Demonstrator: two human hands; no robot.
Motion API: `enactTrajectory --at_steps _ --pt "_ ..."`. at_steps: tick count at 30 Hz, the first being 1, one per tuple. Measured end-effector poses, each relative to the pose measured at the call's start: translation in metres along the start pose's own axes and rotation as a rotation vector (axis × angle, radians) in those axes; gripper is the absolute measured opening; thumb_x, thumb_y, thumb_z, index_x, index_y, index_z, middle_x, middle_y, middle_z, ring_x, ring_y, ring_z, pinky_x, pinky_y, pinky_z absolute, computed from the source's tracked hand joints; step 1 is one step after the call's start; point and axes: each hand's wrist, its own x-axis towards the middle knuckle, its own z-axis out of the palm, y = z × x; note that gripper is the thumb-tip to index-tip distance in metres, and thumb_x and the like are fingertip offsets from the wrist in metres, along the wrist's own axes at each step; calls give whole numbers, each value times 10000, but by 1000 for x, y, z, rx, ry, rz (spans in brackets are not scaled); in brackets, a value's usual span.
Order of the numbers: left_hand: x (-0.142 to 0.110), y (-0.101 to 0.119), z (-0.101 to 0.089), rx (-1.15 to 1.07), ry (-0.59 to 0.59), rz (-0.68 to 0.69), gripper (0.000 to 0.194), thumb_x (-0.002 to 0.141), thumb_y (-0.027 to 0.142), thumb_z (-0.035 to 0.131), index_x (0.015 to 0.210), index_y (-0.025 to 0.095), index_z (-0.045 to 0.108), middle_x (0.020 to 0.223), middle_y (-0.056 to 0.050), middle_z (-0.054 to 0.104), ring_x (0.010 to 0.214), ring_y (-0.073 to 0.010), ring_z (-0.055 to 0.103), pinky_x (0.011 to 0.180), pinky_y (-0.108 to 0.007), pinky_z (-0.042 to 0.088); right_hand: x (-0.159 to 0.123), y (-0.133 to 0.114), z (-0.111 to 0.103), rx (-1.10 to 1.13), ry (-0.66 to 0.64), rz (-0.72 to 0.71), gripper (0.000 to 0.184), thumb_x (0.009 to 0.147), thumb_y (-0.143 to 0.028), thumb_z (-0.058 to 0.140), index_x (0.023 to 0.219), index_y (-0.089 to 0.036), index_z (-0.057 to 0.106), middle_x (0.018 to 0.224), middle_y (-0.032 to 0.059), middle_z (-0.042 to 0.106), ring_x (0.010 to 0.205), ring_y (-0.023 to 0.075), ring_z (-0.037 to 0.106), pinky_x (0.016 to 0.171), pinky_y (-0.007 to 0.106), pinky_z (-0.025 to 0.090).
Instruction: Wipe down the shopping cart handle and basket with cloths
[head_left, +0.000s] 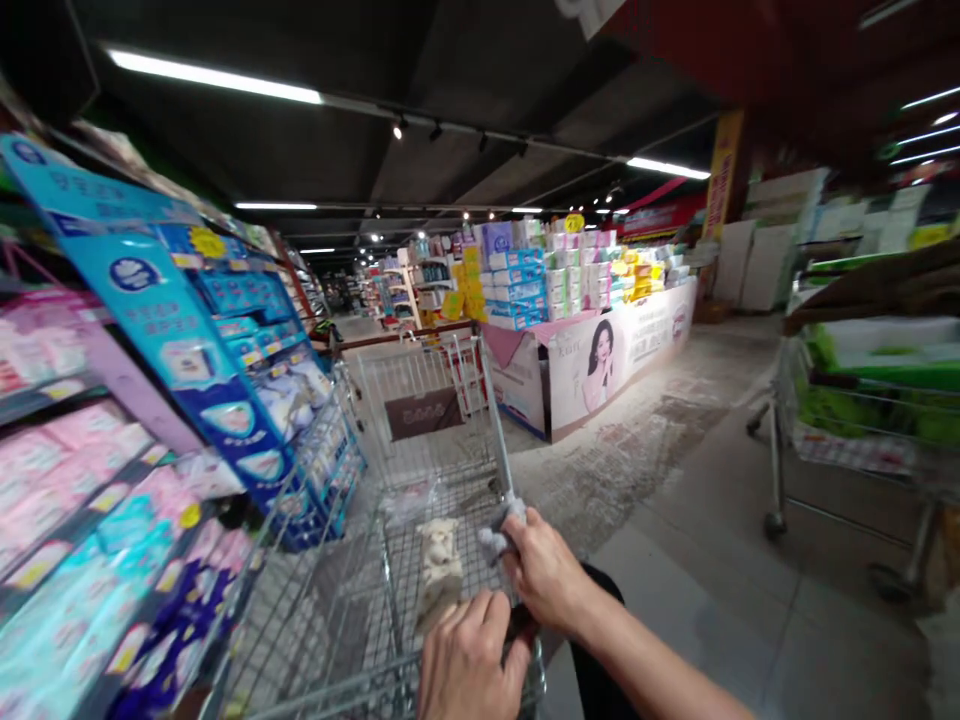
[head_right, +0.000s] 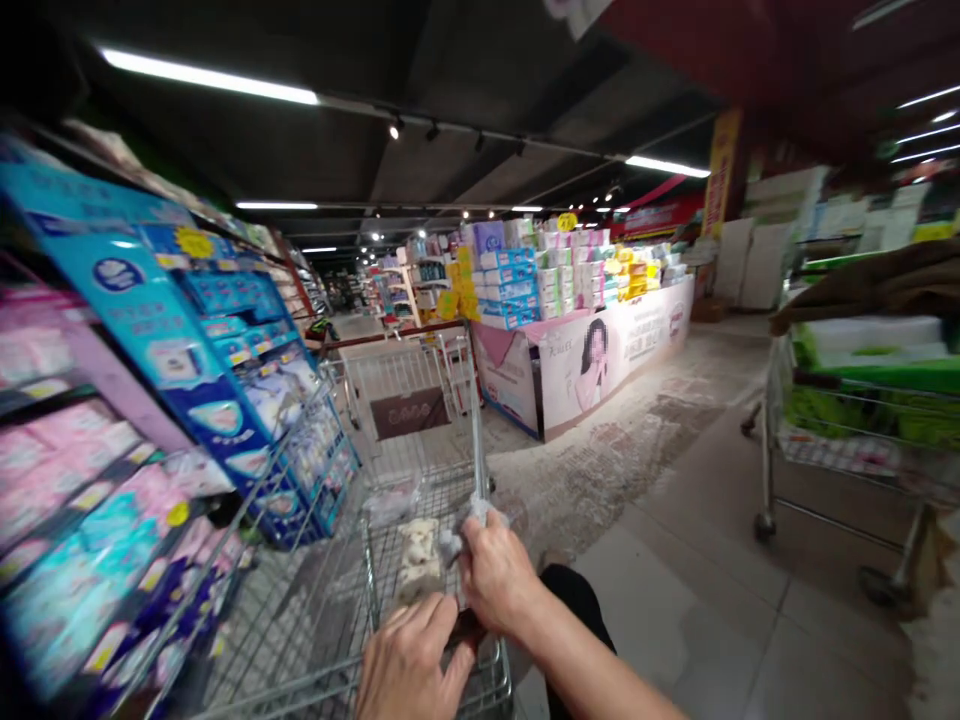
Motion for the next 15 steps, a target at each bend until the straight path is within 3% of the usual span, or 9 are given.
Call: enactTrajectory --at_steps 4,10,13,15 --pt "2 10 -15 -80 -114 -73 129 1018 313 674 930 254 599 909 -3 661 871 -258 657 764 -425 425 61 12 -5 -179 -73 3 224 1004 -167 503 1134 -166 685 1125 135 705 1016 227 707 911 300 517" --pt "-2 12 -28 -231 -335 -123 91 1065 343 606 1013 269 603 995 6 666 972 -248 647 811 -406 417 204 26 -22 -320 -128 83 312 1025 -105 504 1209 -63 752 1188 228 763 1142 254 748 960 290 531" --pt "19 0 -52 -290 -524 -96 111 1078 323 585 1003 255 633 999 2 692 949 -224 663 794 -371 422 270 38 -23 -315 -153 101 345 1014 -119 535 1269 -5 738 1287 280 730 1221 292 722 997 320 529" --pt "49 -27 -64 -395 -732 -4 293 1120 355 489 903 242 650 932 16 711 880 -185 673 763 -336 417 300 46 -20 -313 -161 120 368 1007 -134 548 1293 8 730 1317 299 714 1242 321 711 1011 359 533"
